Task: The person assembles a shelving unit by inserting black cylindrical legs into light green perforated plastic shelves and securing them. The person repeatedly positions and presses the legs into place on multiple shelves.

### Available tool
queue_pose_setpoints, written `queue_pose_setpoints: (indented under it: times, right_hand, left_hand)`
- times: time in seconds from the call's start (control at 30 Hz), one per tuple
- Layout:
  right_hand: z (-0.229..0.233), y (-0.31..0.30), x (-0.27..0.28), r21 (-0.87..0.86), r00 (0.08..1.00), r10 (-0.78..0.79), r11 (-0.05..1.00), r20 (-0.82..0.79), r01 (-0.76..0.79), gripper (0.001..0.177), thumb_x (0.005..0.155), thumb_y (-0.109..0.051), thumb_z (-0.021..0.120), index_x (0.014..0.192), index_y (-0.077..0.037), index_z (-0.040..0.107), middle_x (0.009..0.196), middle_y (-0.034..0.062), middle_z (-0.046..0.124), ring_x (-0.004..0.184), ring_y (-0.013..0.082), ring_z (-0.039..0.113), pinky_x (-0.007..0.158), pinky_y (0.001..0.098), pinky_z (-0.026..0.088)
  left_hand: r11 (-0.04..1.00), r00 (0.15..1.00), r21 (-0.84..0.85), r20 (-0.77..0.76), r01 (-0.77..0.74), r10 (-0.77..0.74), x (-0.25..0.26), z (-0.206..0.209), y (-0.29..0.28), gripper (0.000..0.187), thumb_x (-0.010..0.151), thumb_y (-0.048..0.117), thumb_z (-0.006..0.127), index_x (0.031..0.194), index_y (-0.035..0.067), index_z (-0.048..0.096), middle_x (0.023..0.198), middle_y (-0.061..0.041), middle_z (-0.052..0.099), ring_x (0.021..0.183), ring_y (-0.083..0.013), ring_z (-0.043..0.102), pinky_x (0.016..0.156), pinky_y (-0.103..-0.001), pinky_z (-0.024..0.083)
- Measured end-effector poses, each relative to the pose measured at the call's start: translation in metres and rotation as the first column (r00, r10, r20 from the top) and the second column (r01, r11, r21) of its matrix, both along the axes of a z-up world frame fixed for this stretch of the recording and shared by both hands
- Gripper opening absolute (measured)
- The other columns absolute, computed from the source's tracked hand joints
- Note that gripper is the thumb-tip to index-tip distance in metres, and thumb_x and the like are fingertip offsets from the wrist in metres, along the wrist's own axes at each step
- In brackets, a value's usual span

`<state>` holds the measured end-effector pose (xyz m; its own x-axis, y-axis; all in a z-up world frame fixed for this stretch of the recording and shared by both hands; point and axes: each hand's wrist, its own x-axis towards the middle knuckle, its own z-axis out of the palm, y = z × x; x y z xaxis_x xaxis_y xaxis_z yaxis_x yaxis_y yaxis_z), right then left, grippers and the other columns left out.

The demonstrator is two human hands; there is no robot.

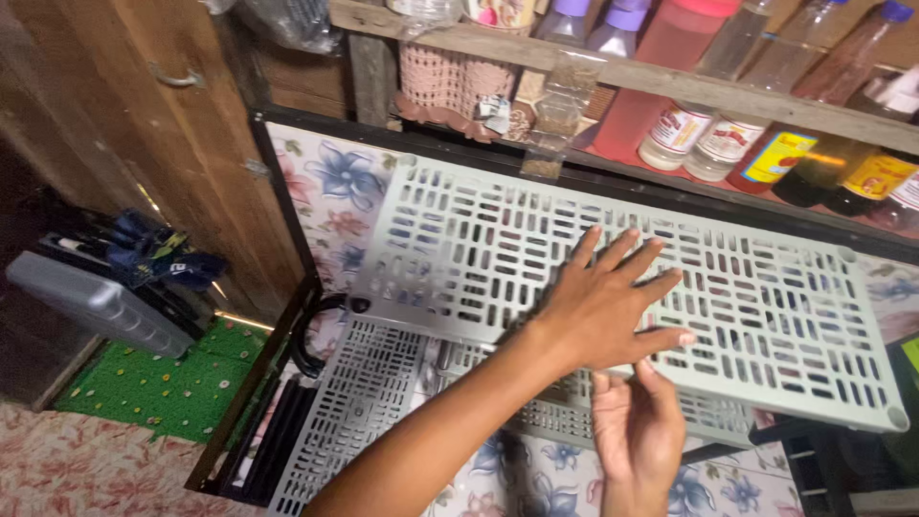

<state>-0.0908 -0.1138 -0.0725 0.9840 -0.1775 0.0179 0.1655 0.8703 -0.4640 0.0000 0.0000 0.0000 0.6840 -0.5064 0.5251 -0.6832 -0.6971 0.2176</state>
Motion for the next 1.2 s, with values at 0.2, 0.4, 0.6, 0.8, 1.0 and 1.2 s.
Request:
queue_pose_setpoints:
  times: [0.2,0.4,0.6,0.8,1.0,1.2]
  right_hand:
    - [-0.02,-0.055,0.021,0.014,0.996,0.034,0.999,0.087,-0.036,0.047,0.1,0.004,0.061,0.146,0.003,0.055,0.136,0.012,0.063,0.128,0.0222,0.061,0.114,0.0424,0.049]
    - [-0.024,-0.073,0.035,-0.049,0.997,-0.056,0.997,0.044,0.059,0.052,0.094,0.003,0.06,0.146,0.001,0.055,0.144,0.0134,0.064,0.13,0.0248,0.061,0.111,0.037,0.05]
    - [-0.022,-0.073,0.046,-0.042,0.998,-0.052,0.998,0.028,0.053,0.053,0.094,0.003,0.059,0.147,0.002,0.053,0.145,0.015,0.062,0.134,0.0269,0.06,0.115,0.0394,0.049]
    - [-0.018,-0.076,0.052,-0.082,0.999,-0.037,0.996,-0.019,0.036,0.053,0.095,0.002,0.059,0.147,0.003,0.05,0.146,0.0161,0.06,0.134,0.0286,0.059,0.115,0.0421,0.048]
    - [-0.016,-0.081,0.054,-0.065,1.0,-0.013,0.998,-0.004,0.012,0.054,0.096,0.003,0.06,0.149,0.004,0.05,0.147,0.0165,0.061,0.134,0.0282,0.06,0.114,0.0406,0.049]
    - [-0.017,-0.084,0.057,-0.096,0.999,-0.03,0.995,-0.037,0.026,0.05,0.096,0.003,0.061,0.146,0.002,0.052,0.145,0.0149,0.061,0.133,0.0272,0.061,0.113,0.041,0.051]
  left_hand:
    - [0.999,0.999,-0.044,-0.035,-0.001,-0.001,-0.002,-0.036,-0.012,0.075,0.096,0.071,0.041,0.151,0.021,0.055,0.162,-0.016,0.045,0.154,-0.0384,0.036,0.124,-0.066,0.018]
    - [1.0,0.997,0.012,-0.074,0.0,0.001,0.012,-0.05,-0.017,0.077,0.094,0.074,0.038,0.153,0.025,0.051,0.162,-0.017,0.043,0.153,-0.0371,0.034,0.123,-0.067,0.016]
    - [0.999,0.994,0.046,-0.109,0.003,0.002,0.027,-0.052,-0.021,0.078,0.093,0.075,0.038,0.152,0.026,0.05,0.162,-0.016,0.042,0.153,-0.0368,0.033,0.121,-0.068,0.016]
    - [0.997,0.99,0.079,-0.141,-0.002,0.013,0.032,-0.052,-0.023,0.08,0.092,0.077,0.036,0.153,0.025,0.049,0.162,-0.016,0.04,0.152,-0.0373,0.034,0.12,-0.069,0.016]
    - [0.995,0.984,0.1,-0.18,0.004,0.015,0.035,-0.051,-0.027,0.082,0.092,0.077,0.034,0.153,0.025,0.048,0.163,-0.015,0.039,0.152,-0.0377,0.033,0.12,-0.07,0.015]
    - [0.994,0.981,0.111,-0.195,0.008,0.014,0.036,-0.049,-0.027,0.082,0.092,0.078,0.032,0.154,0.025,0.045,0.163,-0.015,0.037,0.152,-0.0371,0.031,0.12,-0.069,0.014]
